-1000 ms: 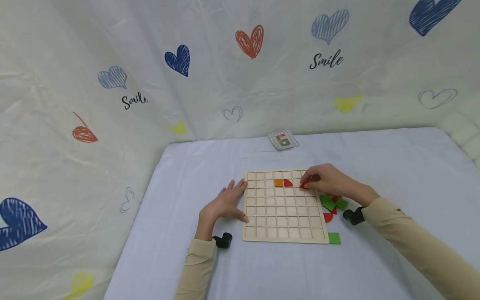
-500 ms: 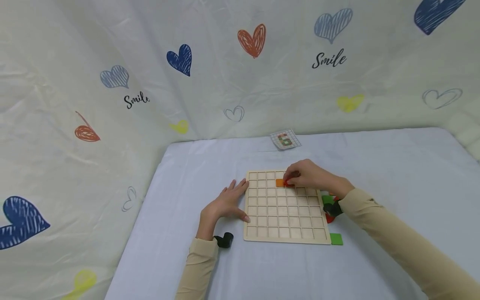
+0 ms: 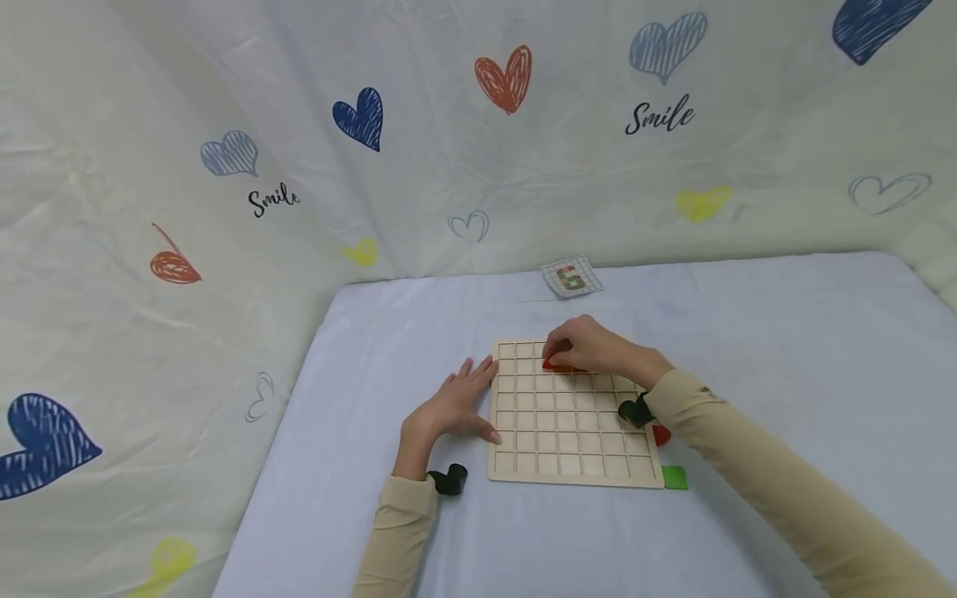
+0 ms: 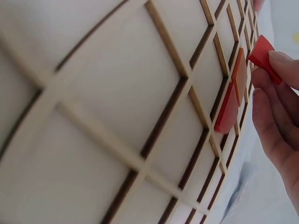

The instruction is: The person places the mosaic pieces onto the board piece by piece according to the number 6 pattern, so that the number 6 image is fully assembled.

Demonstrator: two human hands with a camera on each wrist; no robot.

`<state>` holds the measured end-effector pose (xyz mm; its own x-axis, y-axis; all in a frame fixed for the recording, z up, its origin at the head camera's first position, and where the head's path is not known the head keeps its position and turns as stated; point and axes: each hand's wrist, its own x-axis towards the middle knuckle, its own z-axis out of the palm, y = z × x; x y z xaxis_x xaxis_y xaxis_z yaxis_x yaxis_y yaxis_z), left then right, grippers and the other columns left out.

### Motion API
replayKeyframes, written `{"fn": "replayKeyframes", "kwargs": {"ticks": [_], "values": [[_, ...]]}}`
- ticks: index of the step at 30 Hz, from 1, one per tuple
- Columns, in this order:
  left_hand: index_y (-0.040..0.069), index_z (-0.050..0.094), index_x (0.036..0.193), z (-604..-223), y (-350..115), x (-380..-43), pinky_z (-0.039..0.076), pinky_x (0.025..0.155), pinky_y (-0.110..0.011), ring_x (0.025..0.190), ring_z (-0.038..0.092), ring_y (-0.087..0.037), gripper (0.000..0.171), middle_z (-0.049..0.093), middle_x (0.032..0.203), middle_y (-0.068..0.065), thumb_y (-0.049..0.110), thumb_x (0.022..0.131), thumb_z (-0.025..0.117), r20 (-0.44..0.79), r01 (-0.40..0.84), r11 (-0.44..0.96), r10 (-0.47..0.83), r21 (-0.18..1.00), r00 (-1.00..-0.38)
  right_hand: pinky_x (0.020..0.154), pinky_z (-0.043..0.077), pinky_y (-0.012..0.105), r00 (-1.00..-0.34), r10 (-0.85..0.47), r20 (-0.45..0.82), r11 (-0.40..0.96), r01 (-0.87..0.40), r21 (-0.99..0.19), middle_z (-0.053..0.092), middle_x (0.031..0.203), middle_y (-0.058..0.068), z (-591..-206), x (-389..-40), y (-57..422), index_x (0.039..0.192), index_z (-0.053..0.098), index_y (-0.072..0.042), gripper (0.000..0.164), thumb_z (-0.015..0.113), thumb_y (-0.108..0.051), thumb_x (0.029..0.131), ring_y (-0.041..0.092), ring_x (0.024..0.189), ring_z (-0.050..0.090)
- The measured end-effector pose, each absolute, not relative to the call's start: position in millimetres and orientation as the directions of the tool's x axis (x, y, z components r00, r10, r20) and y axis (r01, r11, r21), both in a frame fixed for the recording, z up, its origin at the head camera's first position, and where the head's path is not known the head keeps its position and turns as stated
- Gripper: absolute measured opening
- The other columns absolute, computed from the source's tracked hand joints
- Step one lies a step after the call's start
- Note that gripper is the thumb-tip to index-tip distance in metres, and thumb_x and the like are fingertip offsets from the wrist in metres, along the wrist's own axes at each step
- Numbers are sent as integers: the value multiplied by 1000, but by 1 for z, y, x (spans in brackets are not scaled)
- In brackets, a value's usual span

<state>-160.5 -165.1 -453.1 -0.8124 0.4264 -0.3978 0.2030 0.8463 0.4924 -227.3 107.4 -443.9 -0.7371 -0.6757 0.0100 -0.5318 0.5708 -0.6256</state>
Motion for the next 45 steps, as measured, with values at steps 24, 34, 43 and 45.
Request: {"fn": "replayKeyframes", "kwargs": {"ticks": [24, 34, 43, 45], "values": [[17, 19, 166, -452, -164, -162, 6, 132, -49, 162, -2, -27, 122, 11, 174, 3, 33, 72, 94, -397, 198, 845, 425, 497, -814, 74, 61, 35, -711, -702, 19, 598, -604, -527, 68, 88, 8, -450, -230, 87, 93, 82, -1, 11, 72, 3, 91, 23, 83, 66], [17, 19, 166, -452, -164, -161, 6, 132, -49, 162, -2, -27, 121, 10, 174, 2, 33, 73, 94, -405, 198, 851, 421, 487, -812, 76, 61, 35, -717, -696, 32, 576, -585, -571, 74, 90, 7, -449, -228, 93, 97, 79, -3, 10, 72, 2, 91, 19, 83, 70], [15, 20, 166, -451, -164, -160, 5, 132, -50, 161, -1, -29, 121, 11, 174, 1, 32, 72, 95, -389, 212, 844, 432, 493, -814, 76, 59, 38, -737, -675, 23, 593, -562, -576, 74, 95, 9, -441, -221, 116, 102, 78, -2, 12, 69, 1, 93, 21, 85, 67], [15, 19, 166, -450, -164, -159, 5, 132, -50, 161, -1, -29, 121, 11, 174, 1, 31, 72, 95, -386, 211, 842, 431, 496, -816, 77, 59, 39, -741, -671, 23, 601, -562, -568, 75, 96, 8, -441, -219, 121, 102, 78, -2, 12, 70, -1, 94, 21, 86, 68]]}}
